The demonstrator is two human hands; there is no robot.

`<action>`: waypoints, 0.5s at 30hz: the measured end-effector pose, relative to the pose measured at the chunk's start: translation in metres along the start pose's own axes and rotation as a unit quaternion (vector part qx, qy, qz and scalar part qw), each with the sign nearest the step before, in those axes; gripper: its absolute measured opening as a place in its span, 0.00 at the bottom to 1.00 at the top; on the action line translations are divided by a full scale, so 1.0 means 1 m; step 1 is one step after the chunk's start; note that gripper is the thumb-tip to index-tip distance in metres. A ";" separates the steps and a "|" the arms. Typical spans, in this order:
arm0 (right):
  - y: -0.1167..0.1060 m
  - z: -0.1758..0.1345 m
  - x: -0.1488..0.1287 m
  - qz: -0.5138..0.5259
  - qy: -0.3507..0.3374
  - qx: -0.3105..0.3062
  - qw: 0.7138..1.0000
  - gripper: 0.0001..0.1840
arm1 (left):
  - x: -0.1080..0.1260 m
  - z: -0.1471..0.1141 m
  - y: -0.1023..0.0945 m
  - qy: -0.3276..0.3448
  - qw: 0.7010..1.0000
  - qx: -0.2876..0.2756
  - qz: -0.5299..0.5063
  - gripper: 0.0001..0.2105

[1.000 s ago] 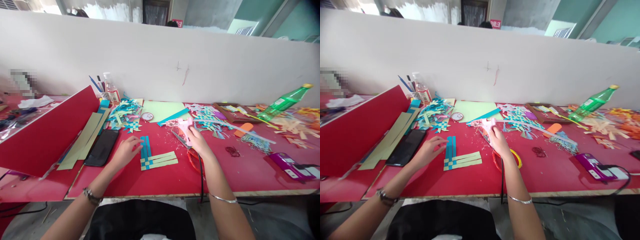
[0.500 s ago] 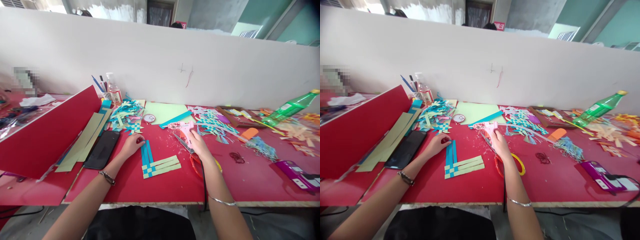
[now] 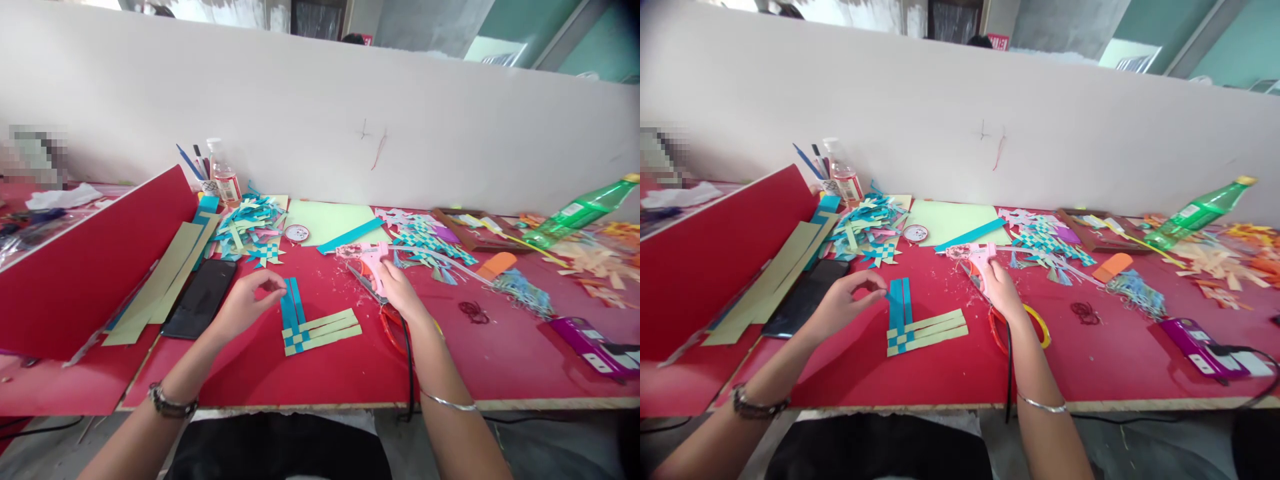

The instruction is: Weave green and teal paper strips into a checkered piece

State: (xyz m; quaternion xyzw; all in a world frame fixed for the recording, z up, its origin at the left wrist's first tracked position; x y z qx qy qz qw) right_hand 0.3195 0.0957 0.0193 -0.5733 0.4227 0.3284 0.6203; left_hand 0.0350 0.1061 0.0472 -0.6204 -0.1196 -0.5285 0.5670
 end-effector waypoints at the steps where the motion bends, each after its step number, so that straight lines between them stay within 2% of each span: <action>1: 0.000 0.000 -0.001 0.008 -0.001 -0.003 1.000 0.21 | 0.006 -0.006 0.000 0.004 1.000 -0.002 0.007 0.08; 5: -0.001 -0.003 -0.004 0.007 0.011 -0.010 1.000 0.23 | 0.025 -0.029 0.005 0.033 0.999 -0.020 0.033 0.07; 8: -0.003 -0.007 -0.010 -0.039 0.015 -0.002 0.999 0.21 | 0.033 -0.042 0.013 0.082 0.994 -0.045 0.054 0.06; 10: -0.003 -0.011 -0.016 -0.082 0.003 -0.003 0.997 0.20 | 0.036 -0.048 0.019 0.122 0.987 -0.043 0.091 0.05; 15: 0.007 -0.020 -0.028 -0.166 -0.013 -0.055 0.984 0.30 | 0.038 -0.061 0.023 0.236 0.944 -0.029 0.230 0.05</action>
Point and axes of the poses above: each hand's wrist, its own z-axis towards the middle knuckle, its own y-axis out of the palm, x = y × z, the point moved 2 cm from there along z, towards the middle knuckle, and after that the axes turned 6 degrees about -x, right-handed, at the moved point
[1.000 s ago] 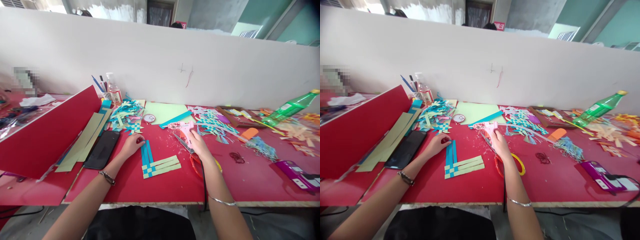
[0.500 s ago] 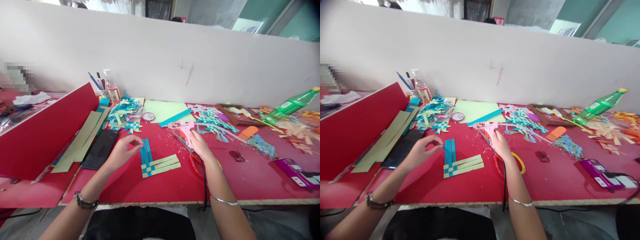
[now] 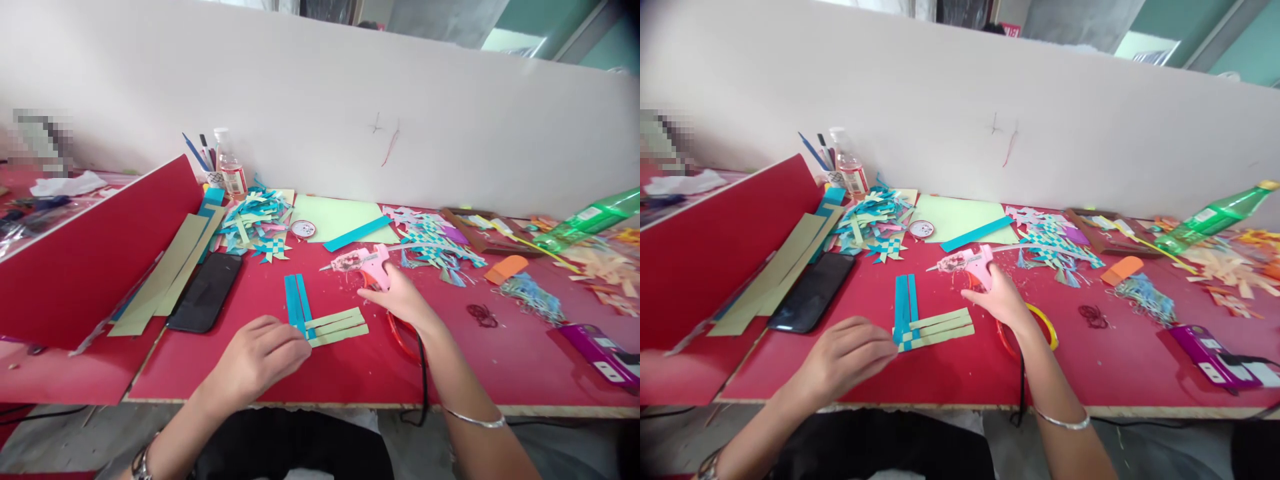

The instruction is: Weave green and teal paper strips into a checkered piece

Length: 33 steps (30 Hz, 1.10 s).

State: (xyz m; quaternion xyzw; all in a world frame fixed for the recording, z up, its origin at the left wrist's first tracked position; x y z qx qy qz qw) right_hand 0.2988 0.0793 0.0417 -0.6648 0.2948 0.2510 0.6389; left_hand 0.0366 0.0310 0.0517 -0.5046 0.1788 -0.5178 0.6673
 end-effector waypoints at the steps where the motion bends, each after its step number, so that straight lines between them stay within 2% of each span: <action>1: 0.002 -0.001 -0.002 -0.013 -0.002 -0.013 1.000 0.31 | 0.001 -0.002 -0.001 0.017 1.000 -0.003 0.015 0.06; 9: 0.017 -0.001 -0.006 -0.082 -0.066 -0.079 0.991 0.25 | 0.010 -0.005 -0.009 0.070 0.998 0.005 0.002 0.09; 12: 0.019 -0.001 -0.005 -0.127 -0.072 -0.116 0.982 0.22 | 0.017 -0.001 -0.007 0.085 0.996 0.001 -0.012 0.07; 16: 0.021 -0.002 -0.007 -0.165 -0.081 -0.155 0.971 0.19 | 0.022 0.003 -0.006 0.096 0.995 0.025 -0.019 0.08; 24: 0.025 0.000 -0.014 -0.200 -0.092 -0.183 0.958 0.11 | 0.021 0.006 -0.008 0.099 0.994 0.026 -0.048 0.10; 33: 0.023 -0.001 -0.016 -0.202 -0.082 -0.203 0.955 0.09 | 0.022 0.004 -0.008 0.099 0.994 0.023 -0.046 0.09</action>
Point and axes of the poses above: each hand's wrist, its own z-axis towards the middle knuckle, its own y-axis out of the palm, x = y × z, the point moved 2 cm from there along z, towards the middle knuckle, and after that the axes turned 6 degrees about -x, right-handed, at the moved point
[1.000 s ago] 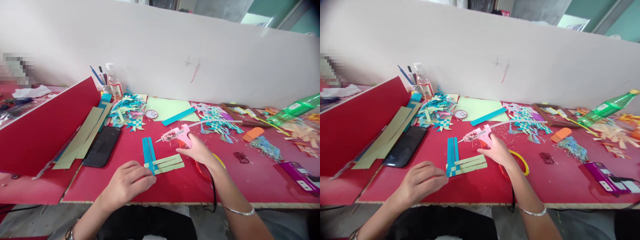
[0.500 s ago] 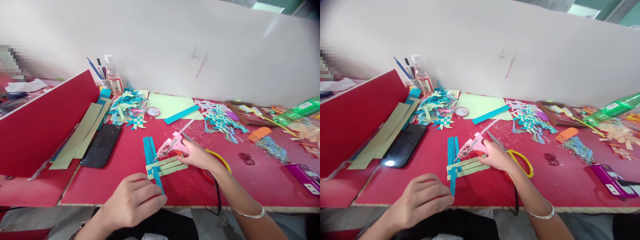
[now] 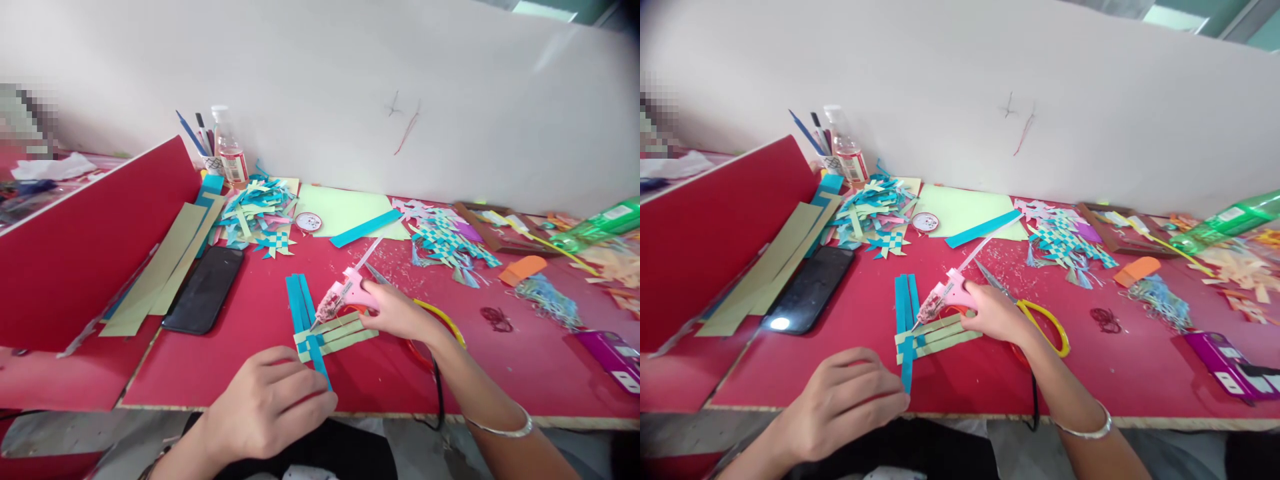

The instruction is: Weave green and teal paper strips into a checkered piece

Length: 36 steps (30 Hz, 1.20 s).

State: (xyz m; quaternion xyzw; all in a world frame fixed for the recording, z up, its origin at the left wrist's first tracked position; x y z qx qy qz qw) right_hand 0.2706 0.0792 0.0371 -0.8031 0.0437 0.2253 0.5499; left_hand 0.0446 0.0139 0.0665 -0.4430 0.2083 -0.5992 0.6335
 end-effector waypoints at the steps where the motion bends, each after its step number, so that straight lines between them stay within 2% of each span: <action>1: 0.000 0.000 0.000 -0.002 0.001 -0.002 1.000 0.09 | 0.000 0.000 0.000 0.000 1.000 -0.001 -0.001 0.09; 12: 0.001 0.000 0.000 -0.008 -0.009 -0.027 1.000 0.09 | 0.005 0.003 -0.002 0.004 1.000 0.004 -0.018 0.12; 36: -0.001 -0.001 -0.003 -0.007 -0.013 -0.032 0.999 0.06 | 0.008 0.004 -0.003 0.010 1.000 0.005 -0.009 0.12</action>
Point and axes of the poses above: each hand's wrist, its own z-axis towards the middle knuckle, its own y-axis out of the palm, x = y × z, the point moved 2 cm from there along z, towards the middle knuckle, and after that the axes turned 6 degrees about -x, right-handed, at the moved point
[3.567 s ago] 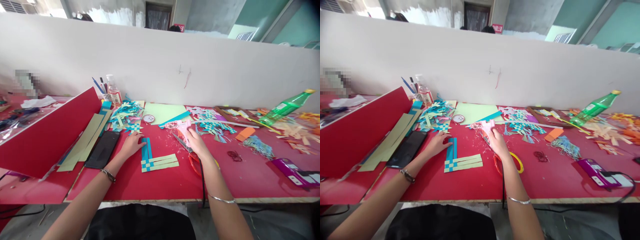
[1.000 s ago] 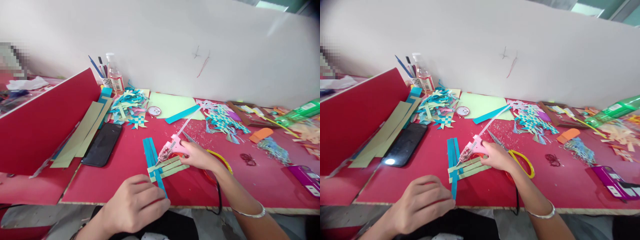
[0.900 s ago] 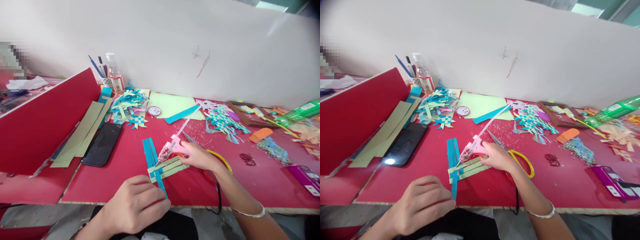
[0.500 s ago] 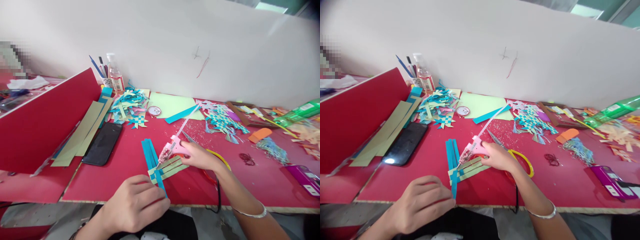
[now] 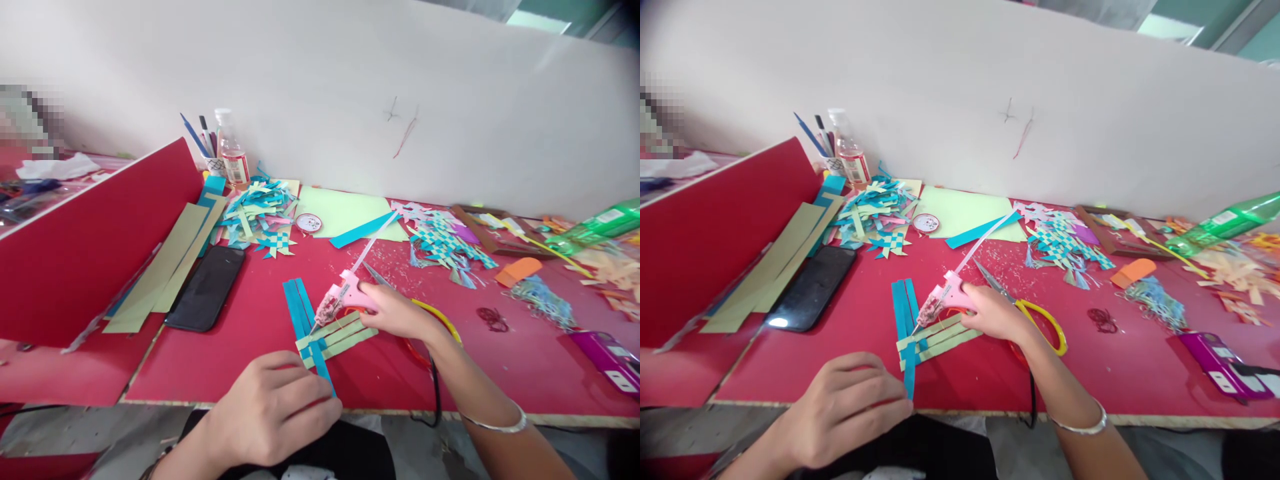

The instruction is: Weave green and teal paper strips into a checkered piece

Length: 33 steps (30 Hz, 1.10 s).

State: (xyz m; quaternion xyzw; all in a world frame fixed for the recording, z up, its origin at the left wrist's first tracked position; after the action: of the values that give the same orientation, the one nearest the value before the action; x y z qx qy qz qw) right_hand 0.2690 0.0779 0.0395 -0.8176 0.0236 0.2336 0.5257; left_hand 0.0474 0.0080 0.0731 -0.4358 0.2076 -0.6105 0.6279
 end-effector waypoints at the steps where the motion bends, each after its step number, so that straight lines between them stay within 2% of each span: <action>1: 0.000 0.001 0.000 -0.001 0.002 0.002 1.000 0.07 | 0.000 0.000 0.000 0.001 1.000 0.000 0.000 0.12; 24: -0.001 0.017 0.002 -0.006 0.000 0.038 0.999 0.04 | -0.006 0.000 -0.001 -0.006 1.000 0.001 0.013 0.11; 30: -0.003 0.022 0.004 -0.009 0.009 0.028 1.000 0.13 | -0.009 0.000 0.000 -0.006 1.000 0.003 0.011 0.09; 33: -0.003 0.024 0.004 -0.008 0.009 0.026 1.000 0.13 | -0.010 0.000 0.000 -0.007 1.000 0.001 0.012 0.08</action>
State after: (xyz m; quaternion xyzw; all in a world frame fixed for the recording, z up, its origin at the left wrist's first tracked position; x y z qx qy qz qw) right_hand 0.2650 0.1015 0.0325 -0.8058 0.0278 0.2212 0.5486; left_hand 0.0460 0.0177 0.0702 -0.4367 0.2075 -0.6005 0.6368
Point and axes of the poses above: each hand's wrist, its own z-axis towards the middle knuckle, its own y-axis out of the palm, x = y × z, the point moved 2 cm from there along z, towards the middle knuckle, and after that the axes turned 6 degrees about -x, right-handed, at the moved point
